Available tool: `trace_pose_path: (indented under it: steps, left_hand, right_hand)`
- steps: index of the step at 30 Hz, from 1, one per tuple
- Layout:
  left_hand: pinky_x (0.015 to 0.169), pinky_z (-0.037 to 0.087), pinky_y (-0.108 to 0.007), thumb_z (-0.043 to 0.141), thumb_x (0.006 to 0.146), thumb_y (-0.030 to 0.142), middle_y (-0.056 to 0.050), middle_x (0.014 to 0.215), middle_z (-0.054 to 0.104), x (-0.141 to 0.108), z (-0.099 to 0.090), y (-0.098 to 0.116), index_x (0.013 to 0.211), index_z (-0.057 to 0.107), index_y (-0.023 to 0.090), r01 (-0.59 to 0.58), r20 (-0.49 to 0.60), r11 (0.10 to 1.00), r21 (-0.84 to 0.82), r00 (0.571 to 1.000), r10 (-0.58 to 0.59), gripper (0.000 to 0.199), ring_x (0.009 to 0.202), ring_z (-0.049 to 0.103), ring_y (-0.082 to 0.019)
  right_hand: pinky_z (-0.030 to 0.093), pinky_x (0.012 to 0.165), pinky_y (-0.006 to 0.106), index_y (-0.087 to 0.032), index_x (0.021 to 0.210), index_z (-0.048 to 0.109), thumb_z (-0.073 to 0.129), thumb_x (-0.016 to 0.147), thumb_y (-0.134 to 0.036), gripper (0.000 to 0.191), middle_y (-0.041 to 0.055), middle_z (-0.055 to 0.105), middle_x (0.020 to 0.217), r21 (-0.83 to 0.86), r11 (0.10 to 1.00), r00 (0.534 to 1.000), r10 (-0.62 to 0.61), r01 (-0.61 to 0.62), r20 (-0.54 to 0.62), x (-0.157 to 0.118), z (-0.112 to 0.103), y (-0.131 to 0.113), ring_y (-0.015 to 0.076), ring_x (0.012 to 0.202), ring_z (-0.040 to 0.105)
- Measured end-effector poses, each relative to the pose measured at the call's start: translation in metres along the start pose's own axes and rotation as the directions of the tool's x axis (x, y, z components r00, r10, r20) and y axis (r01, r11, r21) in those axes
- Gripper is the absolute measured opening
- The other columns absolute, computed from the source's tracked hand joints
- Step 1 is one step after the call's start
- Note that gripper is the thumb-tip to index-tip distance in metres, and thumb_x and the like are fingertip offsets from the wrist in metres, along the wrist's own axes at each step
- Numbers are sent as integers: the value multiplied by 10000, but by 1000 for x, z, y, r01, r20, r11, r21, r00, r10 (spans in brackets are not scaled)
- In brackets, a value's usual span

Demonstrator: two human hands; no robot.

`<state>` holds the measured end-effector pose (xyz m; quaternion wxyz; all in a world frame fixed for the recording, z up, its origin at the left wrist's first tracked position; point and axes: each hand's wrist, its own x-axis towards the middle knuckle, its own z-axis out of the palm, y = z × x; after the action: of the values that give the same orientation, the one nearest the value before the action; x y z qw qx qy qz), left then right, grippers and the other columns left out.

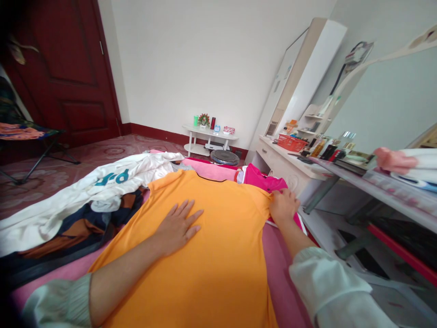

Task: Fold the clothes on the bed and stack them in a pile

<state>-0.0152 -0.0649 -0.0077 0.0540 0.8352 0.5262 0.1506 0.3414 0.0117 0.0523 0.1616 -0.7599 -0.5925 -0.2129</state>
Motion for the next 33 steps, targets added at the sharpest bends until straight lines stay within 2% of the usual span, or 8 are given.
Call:
trace_pose_path:
  steps: [3, 5, 11, 18, 20, 24, 28, 33]
  left_hand:
    - [1106, 133, -512, 281, 916, 534, -102, 1521, 221, 0, -3, 2, 1396, 375, 311, 2, 8, 1000, 6, 1000, -2, 537, 1397, 166, -294]
    - [1106, 141, -506, 283, 918, 529, -106, 1520, 221, -1, -4, 3, 1392, 382, 310, 7, 6, 1000, 14, 1000, -7, 532, 1396, 168, -297]
    - [1116, 128, -501, 282, 912, 538, -111, 1513, 241, -1, -3, 3, 1402, 373, 260, 7, -8, 1000, 27, 1000, -7, 571, 1394, 184, -282]
    - [1120, 131, -492, 272, 909, 550, -90, 1519, 231, 0, -2, 0, 1402, 371, 261, 12, -7, 1000, 16, 1000, -12, 580, 1397, 178, -271]
    - [1121, 128, -492, 274, 909, 550, -82, 1520, 230, 0, -1, 0, 1402, 369, 264, 15, -11, 1000, 11, 1000, -14, 578, 1398, 176, -269]
    - [1119, 127, -499, 290, 910, 540, -80, 1517, 241, -1, 0, 0, 1408, 357, 259, 13, -12, 1000, -7, 1000, -13, 576, 1398, 175, -273]
    - [1113, 164, -499, 346, 893, 535, -86, 1501, 285, -2, -1, 0, 1370, 422, 257, 2, -40, 999, -48, 999, -4, 558, 1384, 218, -285]
    - [954, 423, -335, 436, 869, 329, -49, 1190, 611, 7, -24, -22, 1048, 659, 234, 110, -204, 975, -195, 967, -150, 301, 1098, 559, -208]
  right_hand:
    - [302, 997, 493, -177, 1194, 595, 419, 832, -187, 402, 132, 482, 1333, 113, 977, 981, -167, 178, -96, -10, -15, -46, 308, 1215, 408]
    - [237, 1063, 456, -183, 1246, 549, 416, 859, -237, 413, 107, 488, 1344, 238, 902, 930, -366, 359, -16, -27, -21, -85, 261, 1235, 405]
    - [152, 1097, 488, -309, 1425, 295, 285, 934, -477, 519, 25, 232, 1522, 497, 633, 605, -758, 593, 242, -71, -1, -155, 220, 1389, 189]
    - [146, 1056, 575, -211, 1430, 306, 299, 926, -470, 566, 134, 228, 1512, 199, 942, 806, -333, 269, 490, -37, 17, -171, 316, 1372, 212]
    - [137, 1061, 572, -202, 1414, 339, 332, 919, -444, 551, 136, 208, 1517, 249, 921, 809, -383, 299, 447, -41, 11, -180, 314, 1379, 189]
    - [152, 1095, 478, -311, 1412, 322, 270, 942, -448, 492, 18, 194, 1533, 494, 740, 689, -646, 457, 329, -58, 12, -185, 219, 1399, 154]
    - [153, 1085, 498, -287, 1401, 351, 283, 938, -458, 498, 45, 243, 1517, 386, 874, 830, -434, 294, 351, -59, 28, -177, 247, 1387, 190]
    - [192, 1080, 451, -260, 1355, 429, 318, 930, -434, 472, 49, 319, 1484, 388, 876, 864, -410, 285, 291, -56, 37, -174, 237, 1363, 247]
